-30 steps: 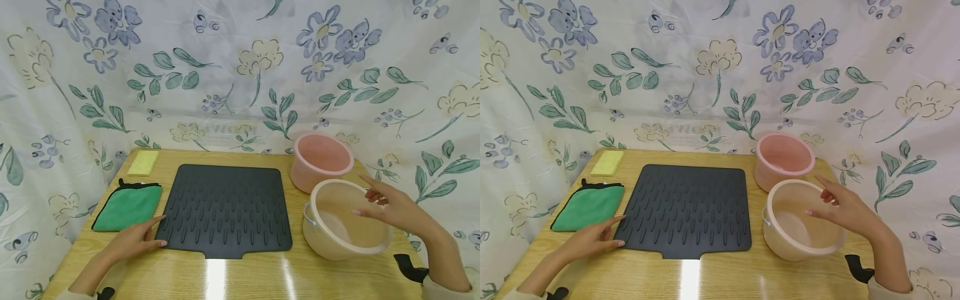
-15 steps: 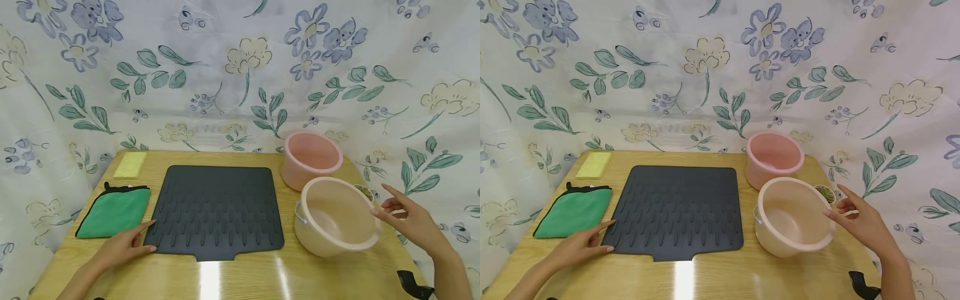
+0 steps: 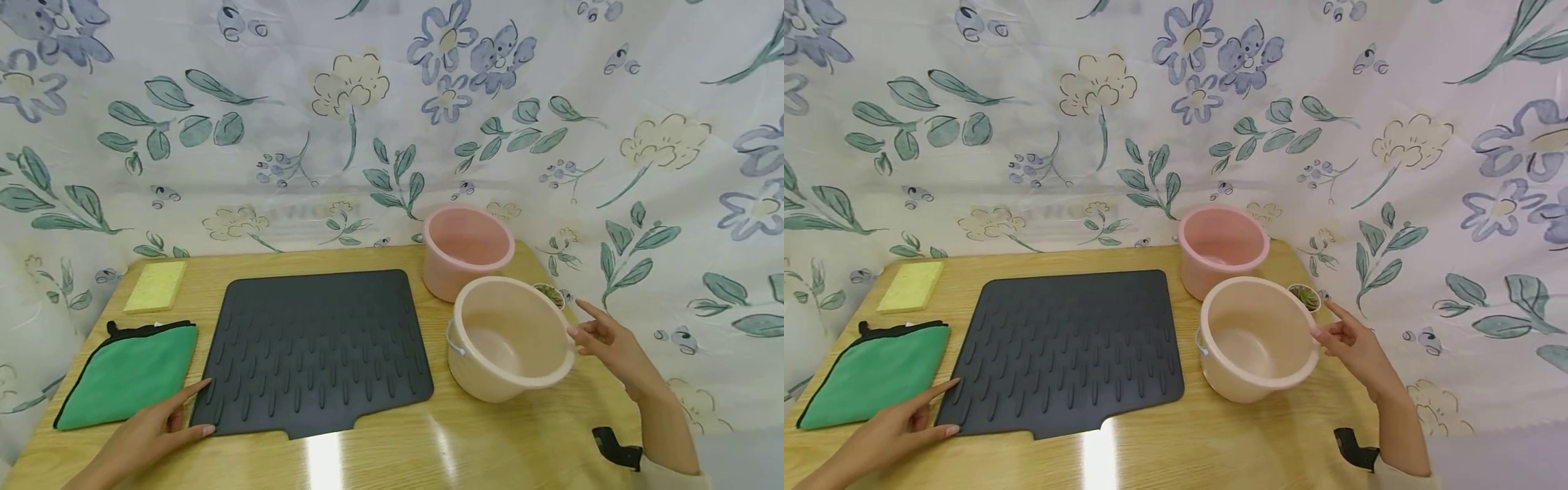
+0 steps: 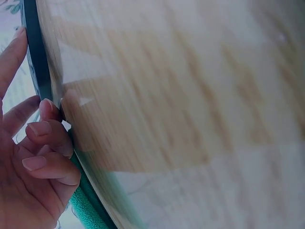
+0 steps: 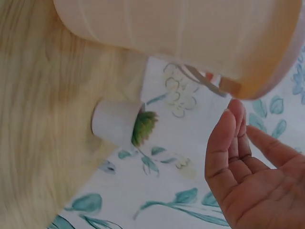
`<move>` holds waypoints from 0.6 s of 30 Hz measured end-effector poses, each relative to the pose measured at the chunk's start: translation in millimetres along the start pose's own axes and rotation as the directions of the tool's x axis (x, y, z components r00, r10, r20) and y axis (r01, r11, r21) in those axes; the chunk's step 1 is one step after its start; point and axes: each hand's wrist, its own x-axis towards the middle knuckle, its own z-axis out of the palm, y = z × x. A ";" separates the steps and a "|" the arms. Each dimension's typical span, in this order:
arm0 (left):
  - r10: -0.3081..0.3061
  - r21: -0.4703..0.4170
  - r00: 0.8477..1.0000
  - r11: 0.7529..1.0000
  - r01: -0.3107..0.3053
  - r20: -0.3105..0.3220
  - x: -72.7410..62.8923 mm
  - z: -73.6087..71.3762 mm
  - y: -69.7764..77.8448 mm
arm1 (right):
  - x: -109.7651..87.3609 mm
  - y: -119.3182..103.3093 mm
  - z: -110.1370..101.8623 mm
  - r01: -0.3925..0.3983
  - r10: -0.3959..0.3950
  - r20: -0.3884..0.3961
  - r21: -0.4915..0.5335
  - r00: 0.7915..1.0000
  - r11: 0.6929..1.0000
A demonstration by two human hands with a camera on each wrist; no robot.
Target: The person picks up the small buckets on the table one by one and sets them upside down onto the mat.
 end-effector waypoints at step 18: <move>-0.008 -0.022 1.000 1.000 0.009 0.020 -0.4 0.8 -4.3 | 7.5 18.6 20.7 0.029 -0.147 0.116 0.683 0.982 0.729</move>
